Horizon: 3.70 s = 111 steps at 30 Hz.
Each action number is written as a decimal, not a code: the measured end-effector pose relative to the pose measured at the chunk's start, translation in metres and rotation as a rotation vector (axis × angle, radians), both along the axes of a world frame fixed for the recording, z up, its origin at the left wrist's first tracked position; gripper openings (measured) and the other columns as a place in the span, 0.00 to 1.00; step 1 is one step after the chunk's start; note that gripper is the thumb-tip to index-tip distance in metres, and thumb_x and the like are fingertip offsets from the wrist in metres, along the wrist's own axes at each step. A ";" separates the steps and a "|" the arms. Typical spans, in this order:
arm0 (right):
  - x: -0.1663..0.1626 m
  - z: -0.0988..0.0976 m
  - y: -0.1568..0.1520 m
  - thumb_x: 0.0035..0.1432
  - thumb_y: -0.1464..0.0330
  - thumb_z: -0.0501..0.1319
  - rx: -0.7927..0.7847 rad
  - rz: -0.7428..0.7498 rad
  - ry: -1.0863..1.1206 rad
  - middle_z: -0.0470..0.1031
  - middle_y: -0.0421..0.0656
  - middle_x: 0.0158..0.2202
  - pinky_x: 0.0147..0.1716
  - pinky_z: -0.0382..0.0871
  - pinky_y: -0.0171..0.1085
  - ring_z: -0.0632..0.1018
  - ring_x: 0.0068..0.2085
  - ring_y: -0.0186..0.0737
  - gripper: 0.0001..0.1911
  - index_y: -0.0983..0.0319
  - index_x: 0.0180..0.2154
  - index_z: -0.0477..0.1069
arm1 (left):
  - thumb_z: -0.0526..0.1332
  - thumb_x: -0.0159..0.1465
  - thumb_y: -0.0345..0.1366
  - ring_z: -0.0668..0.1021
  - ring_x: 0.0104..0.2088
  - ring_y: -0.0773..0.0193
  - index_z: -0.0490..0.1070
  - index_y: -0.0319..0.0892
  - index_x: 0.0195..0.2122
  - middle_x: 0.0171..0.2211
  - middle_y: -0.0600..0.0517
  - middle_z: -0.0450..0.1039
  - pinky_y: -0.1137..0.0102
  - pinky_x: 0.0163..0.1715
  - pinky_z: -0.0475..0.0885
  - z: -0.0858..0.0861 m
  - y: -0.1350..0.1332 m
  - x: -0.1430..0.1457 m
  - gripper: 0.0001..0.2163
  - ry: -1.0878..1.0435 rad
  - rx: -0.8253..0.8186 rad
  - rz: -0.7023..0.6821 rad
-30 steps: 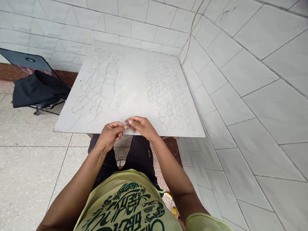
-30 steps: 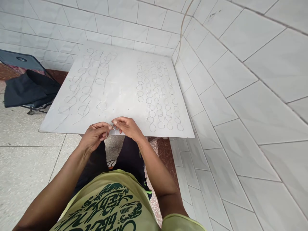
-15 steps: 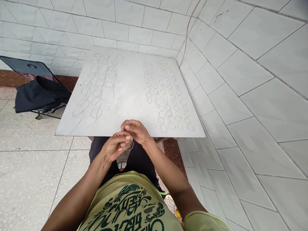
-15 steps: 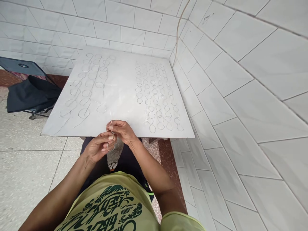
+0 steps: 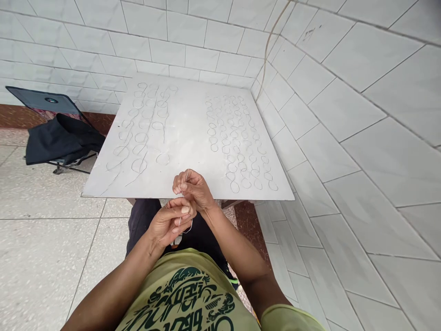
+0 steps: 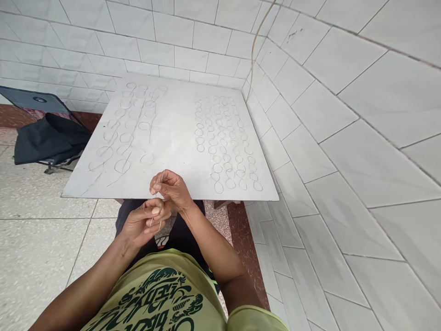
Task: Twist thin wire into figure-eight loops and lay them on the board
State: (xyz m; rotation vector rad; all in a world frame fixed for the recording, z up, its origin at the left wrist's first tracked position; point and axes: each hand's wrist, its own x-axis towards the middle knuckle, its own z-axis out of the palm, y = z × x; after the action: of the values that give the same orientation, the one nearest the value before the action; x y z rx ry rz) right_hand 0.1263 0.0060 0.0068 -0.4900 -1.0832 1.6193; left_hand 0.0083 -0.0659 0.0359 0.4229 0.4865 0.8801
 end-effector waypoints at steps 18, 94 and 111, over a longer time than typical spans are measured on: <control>0.065 0.044 0.019 0.74 0.53 0.54 0.570 -0.408 -0.803 0.76 0.50 0.54 0.57 0.71 0.51 0.76 0.57 0.48 0.19 0.57 0.55 0.69 | 0.77 0.53 0.38 0.60 0.16 0.76 0.82 0.38 0.28 0.16 0.56 0.63 0.78 0.13 0.50 0.000 0.005 -0.028 0.09 0.495 0.131 -0.019; 0.019 0.017 -0.004 0.78 0.64 0.49 0.648 -0.126 -1.661 0.75 0.45 0.27 0.29 0.50 0.39 0.68 0.25 0.38 0.19 0.66 0.39 0.73 | 0.73 0.51 0.35 0.64 0.18 0.74 0.79 0.39 0.25 0.23 0.55 0.71 0.75 0.15 0.58 -0.031 0.030 -0.046 0.07 0.805 0.220 0.211; 0.012 0.005 -0.008 0.71 0.65 0.54 0.238 -0.051 -1.054 0.71 0.34 0.19 0.32 0.67 0.33 0.74 0.24 0.34 0.15 0.61 0.35 0.75 | 0.78 0.47 0.39 0.64 0.17 0.74 0.79 0.38 0.26 0.17 0.56 0.67 0.76 0.16 0.58 -0.034 0.027 -0.056 0.13 0.740 0.087 0.139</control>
State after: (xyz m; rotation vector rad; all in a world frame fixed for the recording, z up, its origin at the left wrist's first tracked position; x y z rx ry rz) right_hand 0.1383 -0.0024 0.0115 -1.2604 -1.9693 1.1176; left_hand -0.0473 -0.0384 0.0014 0.8076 1.1696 0.8641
